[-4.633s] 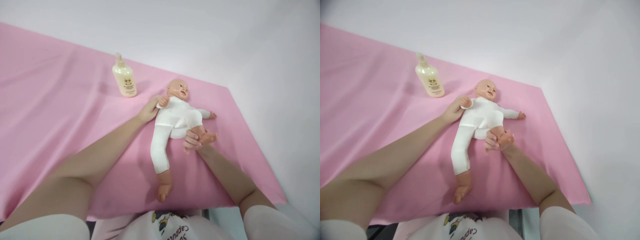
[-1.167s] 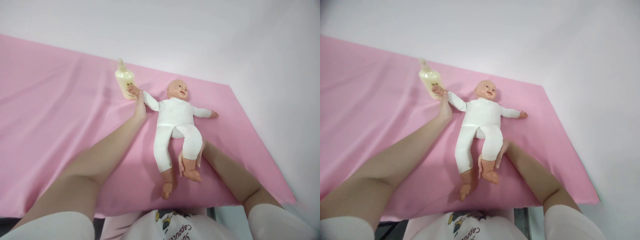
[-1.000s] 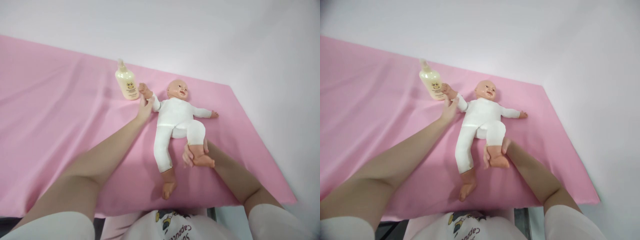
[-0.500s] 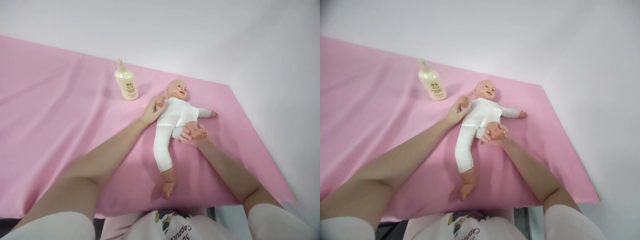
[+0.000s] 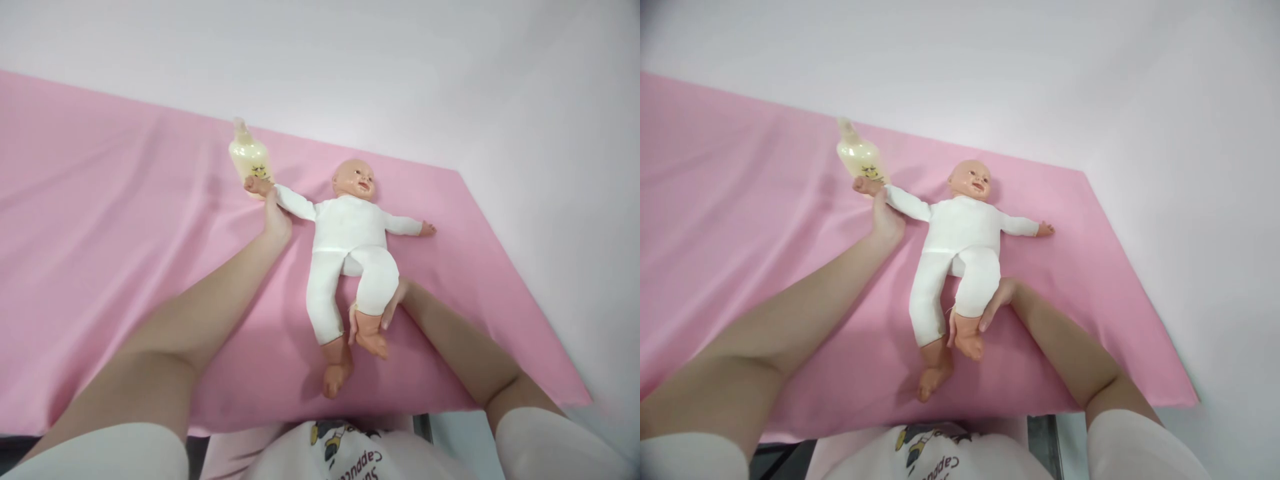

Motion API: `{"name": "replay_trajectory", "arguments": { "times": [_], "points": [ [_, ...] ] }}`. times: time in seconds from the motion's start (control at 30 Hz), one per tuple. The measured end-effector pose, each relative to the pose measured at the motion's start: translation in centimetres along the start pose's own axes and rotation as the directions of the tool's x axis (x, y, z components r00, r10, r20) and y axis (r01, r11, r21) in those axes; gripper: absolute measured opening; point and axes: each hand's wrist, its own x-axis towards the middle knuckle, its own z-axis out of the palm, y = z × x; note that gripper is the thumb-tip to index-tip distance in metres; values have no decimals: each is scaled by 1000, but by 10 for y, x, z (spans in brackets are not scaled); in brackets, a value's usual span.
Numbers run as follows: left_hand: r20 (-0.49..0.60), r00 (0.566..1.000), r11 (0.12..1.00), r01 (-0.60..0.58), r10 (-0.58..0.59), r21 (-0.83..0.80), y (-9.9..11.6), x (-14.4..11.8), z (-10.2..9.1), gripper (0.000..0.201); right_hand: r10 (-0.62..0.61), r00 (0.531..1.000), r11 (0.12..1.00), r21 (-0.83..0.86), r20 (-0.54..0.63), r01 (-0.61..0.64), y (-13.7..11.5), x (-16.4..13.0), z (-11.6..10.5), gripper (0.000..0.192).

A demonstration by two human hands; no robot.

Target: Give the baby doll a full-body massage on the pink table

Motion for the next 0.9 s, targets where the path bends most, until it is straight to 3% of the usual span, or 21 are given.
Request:
{"name": "replay_trajectory", "arguments": {
  "times": [0.1,0.17,0.3,0.4,0.47,0.57,0.63,0.7,0.73,0.8,0.9],
  "points": [
    [-105,994,995,-1,-10,-98,5,-10,7,11,11,999,1000,16,33,-12,4,-3,-5,46],
    [-88,996,996,-4,-4,-92,7,-13,9,7,0,997,1000,32,77,-2,6,-4,-8,44],
    [-30,998,998,-57,58,39,0,-11,3,9,-127,981,991,70,150,117,15,-8,-13,52],
    [146,975,960,-197,169,201,-10,-6,-7,25,-312,947,943,145,75,299,25,-8,-12,55],
    [343,909,886,-348,239,306,-17,-4,-14,45,-458,889,875,175,3,451,28,-7,-9,55],
    [603,753,722,-568,263,395,-21,-9,-17,66,-619,781,765,160,-82,624,24,-5,-2,52],
    [765,609,591,-702,208,398,-17,-18,-14,65,-653,712,702,148,-257,697,16,-5,2,48],
    [878,464,466,-806,113,366,-11,-27,-10,58,-607,621,653,134,-496,745,8,-6,6,44],
    [907,414,422,-838,75,347,-7,-31,-7,55,-564,573,639,125,-595,759,4,-6,7,42],
    [928,371,373,-867,37,331,-1,-37,-4,53,-507,519,632,112,-689,766,0,-7,8,41],
    [927,375,367,-866,28,339,4,-40,-2,52,-494,523,643,113,-694,757,-1,-7,8,44]
  ]
}}
